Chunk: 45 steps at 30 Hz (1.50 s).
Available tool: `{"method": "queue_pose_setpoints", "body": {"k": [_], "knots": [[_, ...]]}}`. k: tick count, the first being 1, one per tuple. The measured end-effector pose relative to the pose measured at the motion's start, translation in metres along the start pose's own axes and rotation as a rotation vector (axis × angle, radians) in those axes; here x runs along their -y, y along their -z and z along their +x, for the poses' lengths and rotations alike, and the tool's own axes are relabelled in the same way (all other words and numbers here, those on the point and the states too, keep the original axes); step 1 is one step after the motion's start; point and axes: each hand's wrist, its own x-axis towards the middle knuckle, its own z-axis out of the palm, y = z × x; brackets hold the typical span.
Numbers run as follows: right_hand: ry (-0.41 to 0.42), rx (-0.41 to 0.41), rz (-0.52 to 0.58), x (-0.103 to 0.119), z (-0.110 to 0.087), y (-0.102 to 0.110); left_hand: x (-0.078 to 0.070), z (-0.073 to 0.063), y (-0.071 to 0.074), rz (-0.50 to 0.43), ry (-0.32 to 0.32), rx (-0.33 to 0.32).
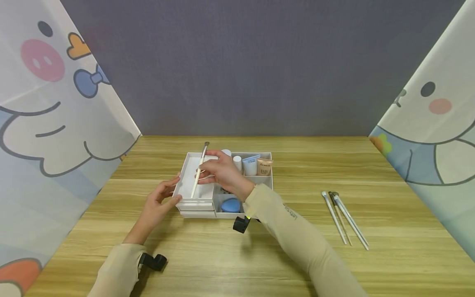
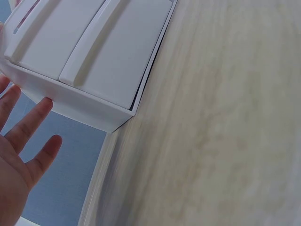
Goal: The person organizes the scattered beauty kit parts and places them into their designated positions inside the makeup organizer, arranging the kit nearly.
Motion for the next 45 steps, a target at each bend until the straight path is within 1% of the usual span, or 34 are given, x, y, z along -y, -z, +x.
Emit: {"method": "queue_pose_setpoints", "body": {"k": [8, 13, 16, 19, 24, 39, 45], "knots": [[0.044, -0.079, -0.043, 0.002, 0.009, -0.013, 0.0, 0.0, 0.0, -0.005, -0.004, 0.002], [0.071, -0.126, -0.096, -0.001, 0.013, -0.018, 0.0, 0.0, 0.0, -0.001, -0.003, 0.002], [0.073, -0.135, -0.13, -0.003, 0.015, -0.02, -0.001, 0.0, 0.0, 0.003, -0.003, 0.005], [0.059, -0.124, -0.161, -0.003, 0.015, -0.022, -0.001, 0.001, 0.0, 0.005, -0.001, 0.006], [0.007, -0.092, -0.197, 0.0, 0.016, -0.024, -0.002, 0.001, 0.0, 0.002, -0.001, 0.001], [-0.242, 0.041, -0.31, 0.011, 0.027, -0.025, -0.001, -0.001, 0.001, 0.005, 0.015, -0.004], [-0.309, 0.09, -0.351, 0.014, 0.028, -0.024, 0.0, 0.0, 0.0, 0.011, 0.009, -0.002]]}}
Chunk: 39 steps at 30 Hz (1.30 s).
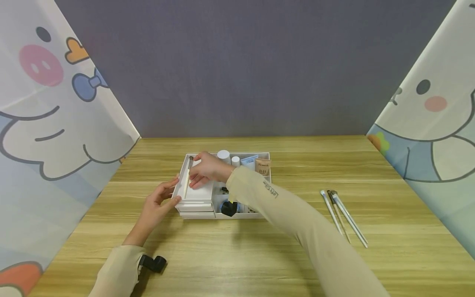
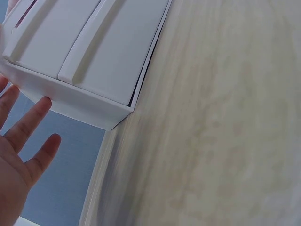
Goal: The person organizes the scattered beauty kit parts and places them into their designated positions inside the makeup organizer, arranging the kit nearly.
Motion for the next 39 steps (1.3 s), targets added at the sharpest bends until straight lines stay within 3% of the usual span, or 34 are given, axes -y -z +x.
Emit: {"method": "queue_pose_setpoints", "body": {"k": [16, 27, 39], "knots": [[0.019, 0.004, 0.06, -0.003, 0.003, 0.002, 0.001, -0.001, 0.0, -0.022, -0.009, 0.004], [0.181, -0.025, 0.176, -0.012, -0.007, 0.007, -0.001, 0.001, 0.0, -0.031, -0.025, 0.001], [0.332, 0.015, 0.223, -0.024, -0.024, 0.016, -0.001, -0.001, 0.0, -0.023, -0.007, -0.003]]}}
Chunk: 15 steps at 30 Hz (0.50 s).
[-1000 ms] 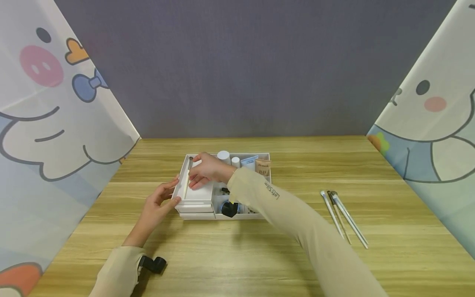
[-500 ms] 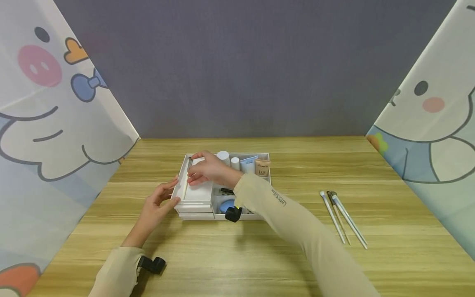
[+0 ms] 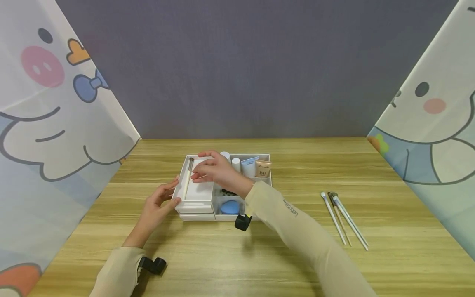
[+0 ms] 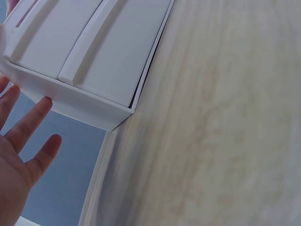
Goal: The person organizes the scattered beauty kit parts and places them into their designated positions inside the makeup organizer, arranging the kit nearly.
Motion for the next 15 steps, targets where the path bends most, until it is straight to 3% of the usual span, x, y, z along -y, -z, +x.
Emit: {"method": "queue_pose_setpoints", "body": {"k": [15], "knots": [[0.063, 0.099, -0.025, 0.009, -0.039, 0.019, 0.002, -0.001, 0.0, -0.002, -0.008, -0.002]]}}
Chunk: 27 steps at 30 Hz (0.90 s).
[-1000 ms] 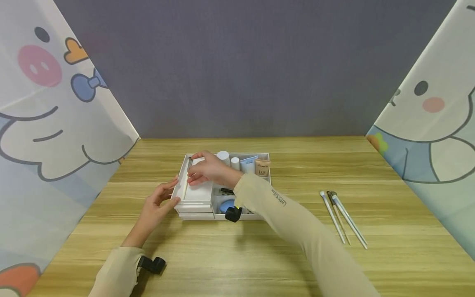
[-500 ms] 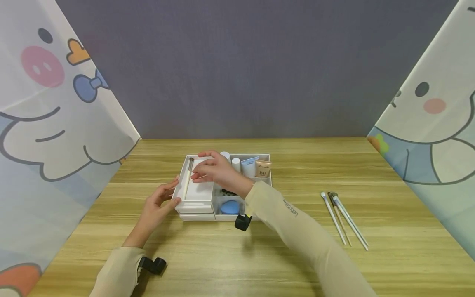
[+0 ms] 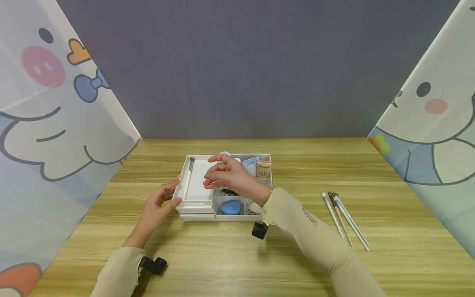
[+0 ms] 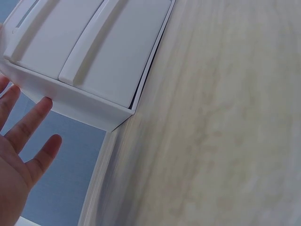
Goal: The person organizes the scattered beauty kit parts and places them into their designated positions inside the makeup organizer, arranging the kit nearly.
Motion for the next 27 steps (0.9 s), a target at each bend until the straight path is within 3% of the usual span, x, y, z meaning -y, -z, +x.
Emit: {"method": "queue_pose_setpoints", "body": {"k": [11, 27], "knots": [[0.017, 0.002, -0.044, 0.004, -0.028, 0.024, -0.002, 0.001, 0.0, 0.016, 0.014, -0.005], [0.029, -0.081, -0.097, -0.001, -0.061, 0.062, 0.0, 0.001, 0.001, 0.017, 0.009, 0.01]]}}
